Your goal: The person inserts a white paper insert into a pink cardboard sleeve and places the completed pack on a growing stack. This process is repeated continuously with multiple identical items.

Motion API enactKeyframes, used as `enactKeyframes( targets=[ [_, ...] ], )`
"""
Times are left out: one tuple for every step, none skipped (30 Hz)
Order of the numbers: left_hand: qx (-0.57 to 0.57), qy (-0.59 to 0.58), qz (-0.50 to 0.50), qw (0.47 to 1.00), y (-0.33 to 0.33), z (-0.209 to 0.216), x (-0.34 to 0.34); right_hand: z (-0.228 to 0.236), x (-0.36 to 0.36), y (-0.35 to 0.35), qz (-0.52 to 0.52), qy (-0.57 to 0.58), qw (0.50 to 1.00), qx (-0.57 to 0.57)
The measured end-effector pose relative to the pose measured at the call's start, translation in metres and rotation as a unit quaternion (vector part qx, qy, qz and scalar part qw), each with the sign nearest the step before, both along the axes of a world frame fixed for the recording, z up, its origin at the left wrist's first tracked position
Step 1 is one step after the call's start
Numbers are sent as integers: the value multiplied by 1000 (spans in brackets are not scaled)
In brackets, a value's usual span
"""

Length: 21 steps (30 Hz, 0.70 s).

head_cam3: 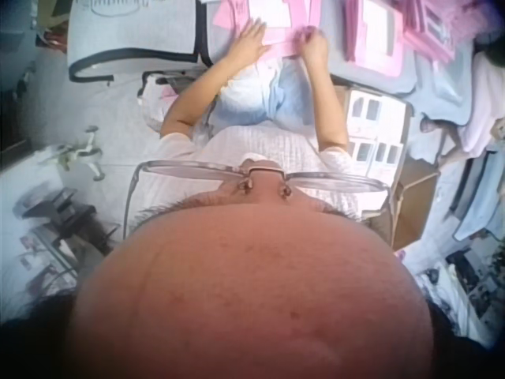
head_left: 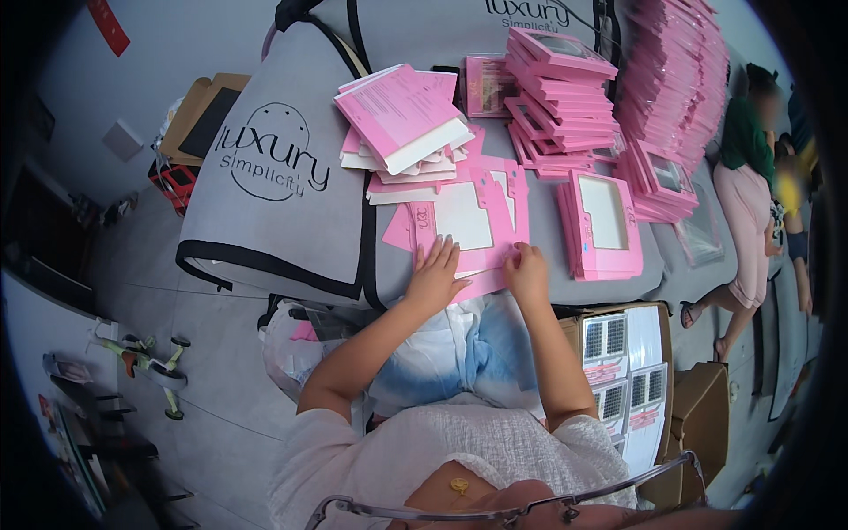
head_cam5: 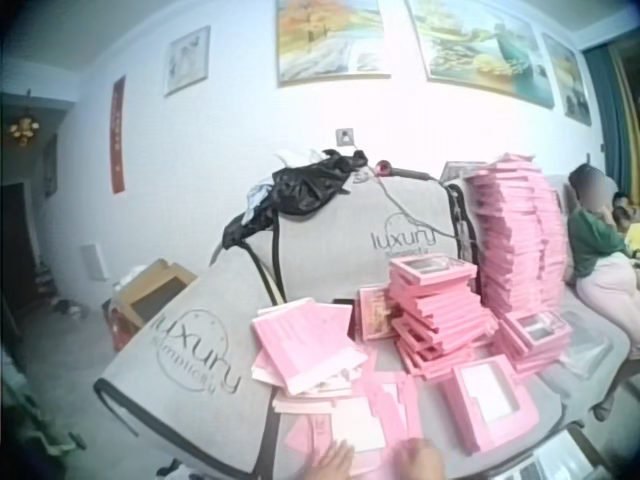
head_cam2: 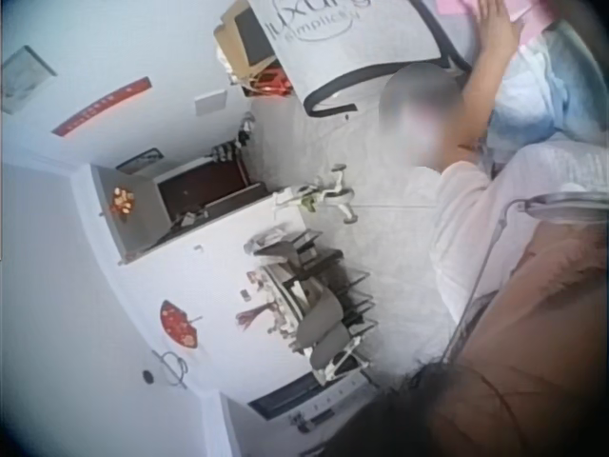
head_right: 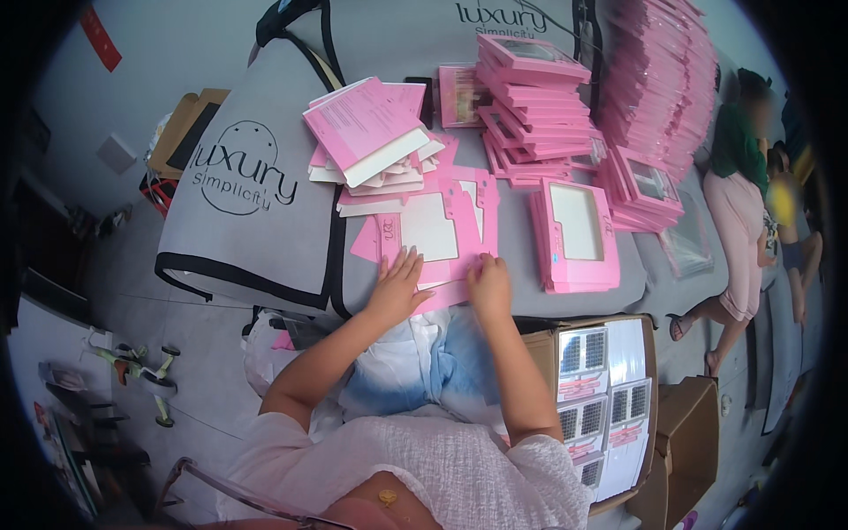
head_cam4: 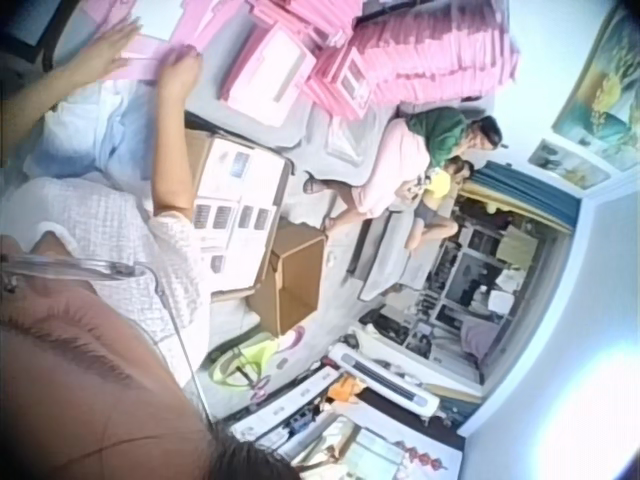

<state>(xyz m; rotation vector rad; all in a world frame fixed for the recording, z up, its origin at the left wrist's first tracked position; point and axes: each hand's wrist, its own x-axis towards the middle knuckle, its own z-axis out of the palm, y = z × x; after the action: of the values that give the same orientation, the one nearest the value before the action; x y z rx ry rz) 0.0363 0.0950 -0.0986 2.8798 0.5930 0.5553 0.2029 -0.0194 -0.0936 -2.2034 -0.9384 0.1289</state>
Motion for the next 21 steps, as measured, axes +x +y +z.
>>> enactKeyframes(
  targets=[
    [25,1,12,1000,-1,-7,0,-2,-2,-1,3,10,1000,-5],
    [43,8,0,999,-2,-11,-1,-3,-3,-1,-3,26,1000,5],
    [61,15,-12,998,-2,-15,-2,-3,-3,0,-8,42,999,14],
    [79,23,-25,996,-2,-19,-3,-5,-3,0,-14,58,998,24],
    [98,17,-37,994,-4,-21,-5,-9,-2,0,-28,105,993,43],
    [116,11,-50,992,-6,-24,-6,-14,2,-1,-43,153,985,63],
    [135,5,-62,989,-9,-26,-8,-16,4,-2,-57,200,975,82],
    [134,-1,-74,988,-10,-26,-11,-12,4,-2,-47,265,960,75],
    [134,-7,-87,987,-11,-26,-14,-4,3,-4,-38,329,941,68],
    [133,-13,-100,986,-12,-26,-17,0,3,-5,-28,391,918,60],
    [106,-30,-111,988,-15,-20,-19,-1,1,-7,-23,369,924,96],
    [78,-47,-122,988,-19,-14,-21,-5,-2,-10,-18,347,928,133],
    [50,-64,-134,988,-24,-6,-23,-7,-5,-12,-14,324,931,169],
    [-32,-75,-115,990,-29,6,-25,-2,-9,-15,-34,286,938,194],
    [-113,-85,-93,986,-34,20,-28,10,-15,-18,-51,249,942,219],
    [-192,-94,-70,974,-36,26,-29,26,-22,-22,-69,211,944,244],
    [-331,-191,-49,923,-38,24,-25,51,-31,-29,-37,78,958,273],
    [-462,-282,-29,840,-43,19,-16,70,-39,-35,8,0,958,285],
    [-578,-363,-9,730,-46,16,-12,84,-46,-40,53,-79,951,294],
    [-696,-371,-64,612,-47,29,-15,92,-50,-46,96,-156,936,300],
    [-791,-367,-116,476,-48,56,-18,95,-50,-51,162,-272,908,276]
  ],
)
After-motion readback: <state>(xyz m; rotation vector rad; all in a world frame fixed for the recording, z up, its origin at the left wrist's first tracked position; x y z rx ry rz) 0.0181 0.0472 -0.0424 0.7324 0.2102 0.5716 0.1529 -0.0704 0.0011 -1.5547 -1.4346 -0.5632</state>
